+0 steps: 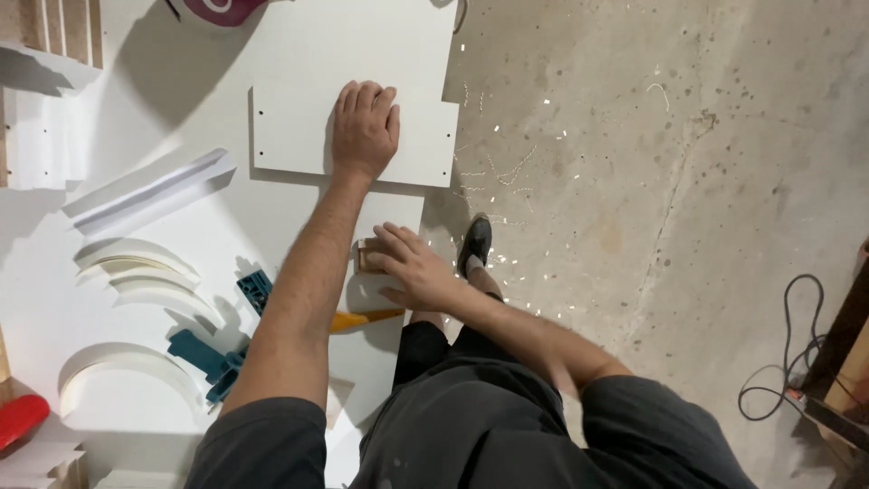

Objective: The person applies white edge banding to wooden pieces using a clothes iron to activate the adhesive. They press the banding with a small wooden block and a blue plastic tool, then trim the excess material with a utility knife and sand the edges smooth.

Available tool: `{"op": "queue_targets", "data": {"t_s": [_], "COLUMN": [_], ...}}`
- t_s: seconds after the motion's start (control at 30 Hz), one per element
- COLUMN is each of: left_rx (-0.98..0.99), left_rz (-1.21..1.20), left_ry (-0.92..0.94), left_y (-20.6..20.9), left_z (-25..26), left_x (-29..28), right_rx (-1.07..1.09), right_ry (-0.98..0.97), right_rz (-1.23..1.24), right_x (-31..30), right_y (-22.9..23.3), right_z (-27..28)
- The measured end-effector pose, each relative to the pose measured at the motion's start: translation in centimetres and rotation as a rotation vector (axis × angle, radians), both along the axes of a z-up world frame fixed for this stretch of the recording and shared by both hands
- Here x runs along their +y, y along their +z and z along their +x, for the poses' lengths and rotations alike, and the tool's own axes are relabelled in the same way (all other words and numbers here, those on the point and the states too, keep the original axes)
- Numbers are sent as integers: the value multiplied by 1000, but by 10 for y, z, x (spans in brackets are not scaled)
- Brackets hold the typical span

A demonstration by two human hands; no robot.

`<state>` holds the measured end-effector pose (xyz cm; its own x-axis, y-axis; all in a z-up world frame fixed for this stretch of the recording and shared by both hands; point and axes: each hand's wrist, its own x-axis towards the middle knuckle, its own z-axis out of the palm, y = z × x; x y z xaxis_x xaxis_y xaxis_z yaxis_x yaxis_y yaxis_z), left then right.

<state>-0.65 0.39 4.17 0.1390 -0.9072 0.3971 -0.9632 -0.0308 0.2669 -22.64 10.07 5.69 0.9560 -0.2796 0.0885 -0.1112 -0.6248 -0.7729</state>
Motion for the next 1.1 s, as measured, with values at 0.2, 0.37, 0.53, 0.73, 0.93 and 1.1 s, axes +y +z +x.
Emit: {"op": "queue_targets", "data": {"t_s": [0.2,0.37,0.53,0.73,0.93,1.1], "left_rx": [50,32,-68,-86,-87,-81], "left_rz": [-9,-6,-14,-28,-12,-14], "left_ry": [-20,-14,52,40,10,14], "left_y": [3,-3,-40,-40,-43,-41], "left_z": [-1,0,6,8,10,9], "left_x": [-3,-4,-6,-7,-1,-6], "right_rx": [-129,-442,-546,-515,-456,-434], "right_ry": [-179,-548,-868,-965,-969,-945], "right_rz": [-200,533,695,577,544,430], "right_x": [2,-50,-69,-61,-123,-126], "right_y": [-11,39,-58,-62,-65,-48], "right_z": [16,-15,-52,-34,-7,-5]}}
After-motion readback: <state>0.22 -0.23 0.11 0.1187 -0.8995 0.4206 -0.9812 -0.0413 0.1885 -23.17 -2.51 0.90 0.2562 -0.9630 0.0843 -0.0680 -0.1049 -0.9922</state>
